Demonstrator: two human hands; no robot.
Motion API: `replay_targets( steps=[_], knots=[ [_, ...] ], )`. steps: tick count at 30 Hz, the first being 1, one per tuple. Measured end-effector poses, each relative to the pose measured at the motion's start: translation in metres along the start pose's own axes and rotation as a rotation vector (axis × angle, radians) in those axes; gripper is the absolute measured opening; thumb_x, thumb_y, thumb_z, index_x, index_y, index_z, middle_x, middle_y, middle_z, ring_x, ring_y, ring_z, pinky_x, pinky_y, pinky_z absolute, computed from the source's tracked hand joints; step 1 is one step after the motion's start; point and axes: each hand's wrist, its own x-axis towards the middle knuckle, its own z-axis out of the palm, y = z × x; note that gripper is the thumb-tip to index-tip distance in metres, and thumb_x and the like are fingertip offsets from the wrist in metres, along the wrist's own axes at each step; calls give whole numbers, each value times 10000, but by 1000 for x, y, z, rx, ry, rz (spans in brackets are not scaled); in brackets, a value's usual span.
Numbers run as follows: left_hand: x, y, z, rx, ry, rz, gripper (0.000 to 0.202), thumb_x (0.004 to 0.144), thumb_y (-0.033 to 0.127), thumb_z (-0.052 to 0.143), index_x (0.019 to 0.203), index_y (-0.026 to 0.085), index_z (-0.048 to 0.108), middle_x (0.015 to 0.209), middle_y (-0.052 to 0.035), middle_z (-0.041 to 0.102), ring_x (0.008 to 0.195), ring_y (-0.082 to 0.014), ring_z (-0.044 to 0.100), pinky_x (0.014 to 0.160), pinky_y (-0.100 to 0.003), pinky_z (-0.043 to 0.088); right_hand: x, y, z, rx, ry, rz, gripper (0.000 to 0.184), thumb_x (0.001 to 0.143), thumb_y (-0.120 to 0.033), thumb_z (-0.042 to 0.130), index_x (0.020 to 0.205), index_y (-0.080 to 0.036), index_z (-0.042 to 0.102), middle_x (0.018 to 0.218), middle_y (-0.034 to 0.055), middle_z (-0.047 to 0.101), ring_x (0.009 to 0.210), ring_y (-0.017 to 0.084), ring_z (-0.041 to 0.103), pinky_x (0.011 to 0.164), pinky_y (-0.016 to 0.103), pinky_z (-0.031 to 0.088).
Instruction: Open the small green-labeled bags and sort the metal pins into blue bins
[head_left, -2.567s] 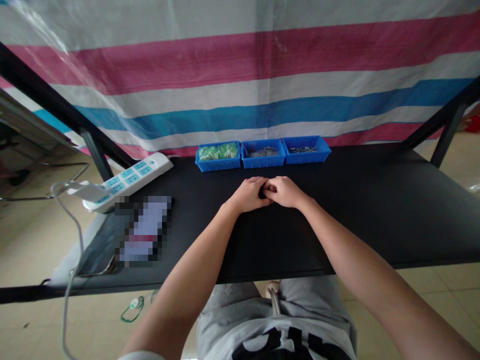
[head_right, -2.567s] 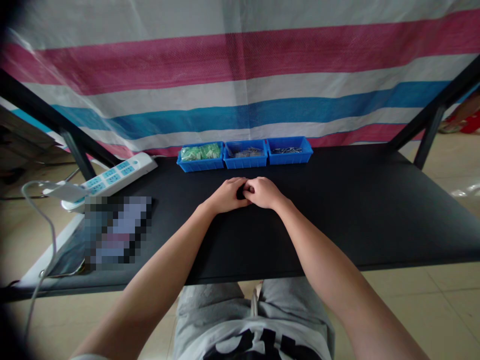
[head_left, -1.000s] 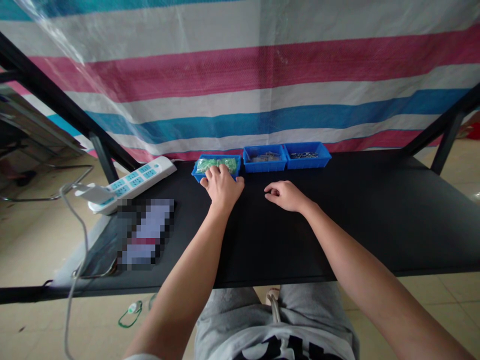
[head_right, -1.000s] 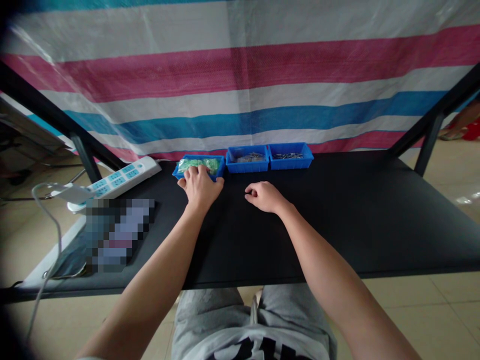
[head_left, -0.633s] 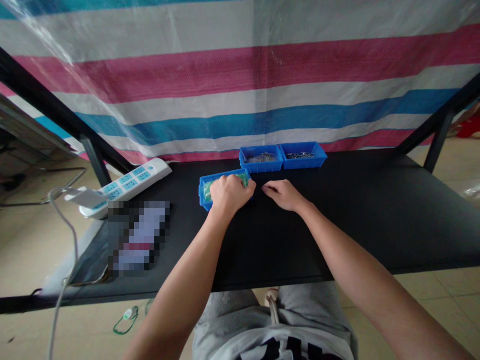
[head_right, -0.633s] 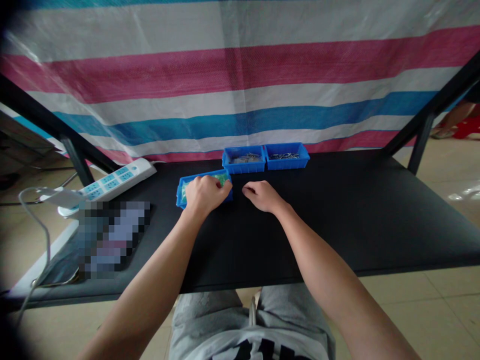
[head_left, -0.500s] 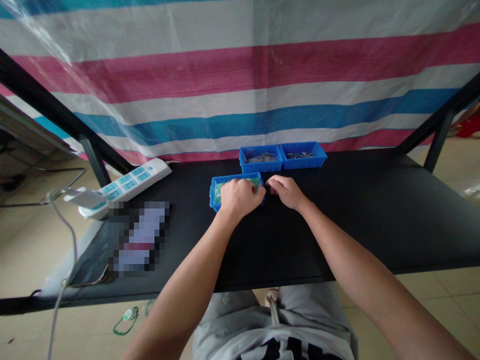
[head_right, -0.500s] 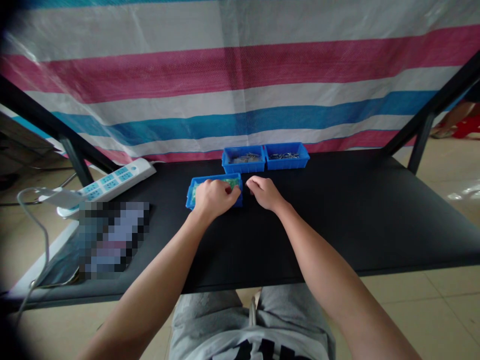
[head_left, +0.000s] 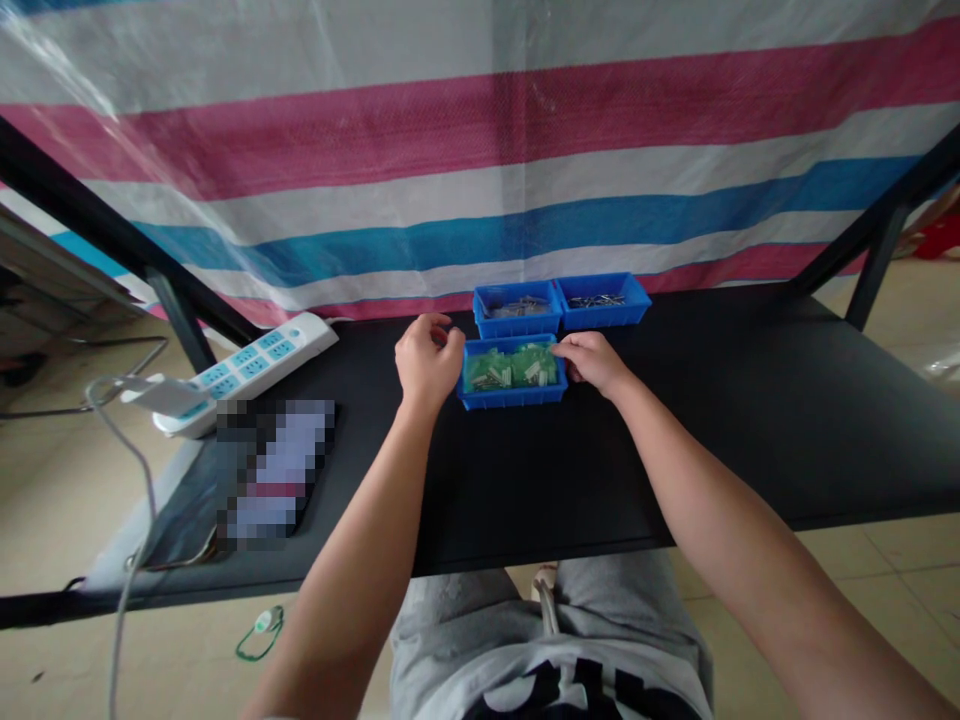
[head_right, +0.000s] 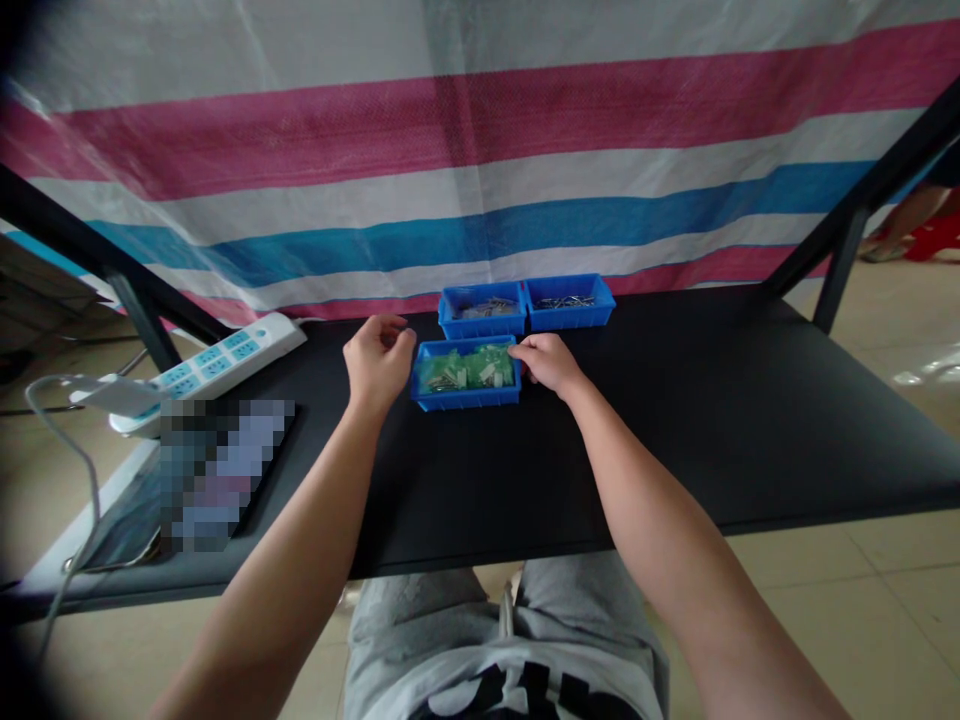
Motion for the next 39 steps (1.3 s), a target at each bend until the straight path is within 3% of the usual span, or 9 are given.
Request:
replay_targets(
  steps=[1, 4, 7, 12, 19, 33, 39],
  knots=[
    [6, -6, -1, -10, -81, -68, 257, 711, 363, 570, 846, 174, 681, 769, -23, 681, 695, -155, 596, 645, -253, 435, 0, 0, -2, 38, 6, 24, 245, 688, -383, 629, 575, -189, 530, 393, -59, 430, 348, 90, 394, 401, 238, 272],
    [16, -19, -4, -209, -507, -286, 267, 685, 424, 573, 703, 164, 632, 685, -21, 642, 528, -125, 523, 488, -246, 346, 0, 1, -9, 131, 14, 54, 200, 646, -345, 648, 604, -185, 536, 380, -64, 426, 327, 84, 380, 380, 230, 237],
    [16, -23, -2, -389, -713, -339, 237, 636, 394, 641, 690, 170, 584, 595, 6, 584, 478, -110, 510, 436, -224, 292, 0, 2, -14, 210, -14, 68, 187, 592, -313, 665, 643, -180, 543, 402, -67, 444, 340, 81, 395, 375, 215, 226],
    [12, -22, 4, -554, -712, -297, 305, 535, 342, 759, 667, 167, 547, 504, 36, 532, 475, -93, 501, 449, -202, 307, -1, 0, -17, 309, 24, 18, 190, 551, -279, 668, 668, -179, 557, 439, -64, 482, 357, 72, 392, 375, 208, 218],
    [12, -23, 7, -663, -618, -257, 268, 520, 266, 775, 636, 151, 561, 523, 36, 556, 460, -70, 485, 459, -199, 333, -4, -6, -16, 335, 87, -87, 185, 549, -259, 695, 641, -181, 554, 463, -60, 489, 385, 69, 395, 415, 225, 249],
    [10, -22, 8, -696, -542, -195, 241, 517, 234, 768, 618, 150, 567, 499, 41, 565, 453, -85, 513, 431, -190, 298, 0, 4, -17, 292, 57, -236, 172, 536, -166, 642, 661, -193, 527, 533, -67, 501, 463, 81, 412, 481, 245, 294],
    [9, -25, 12, -711, -537, -111, 242, 480, 195, 766, 587, 148, 555, 528, 51, 565, 492, -84, 512, 513, -217, 391, -1, 2, -18, 239, 44, -288, 184, 517, -147, 636, 609, -193, 484, 535, -71, 472, 500, 78, 386, 506, 242, 263]
  ],
)
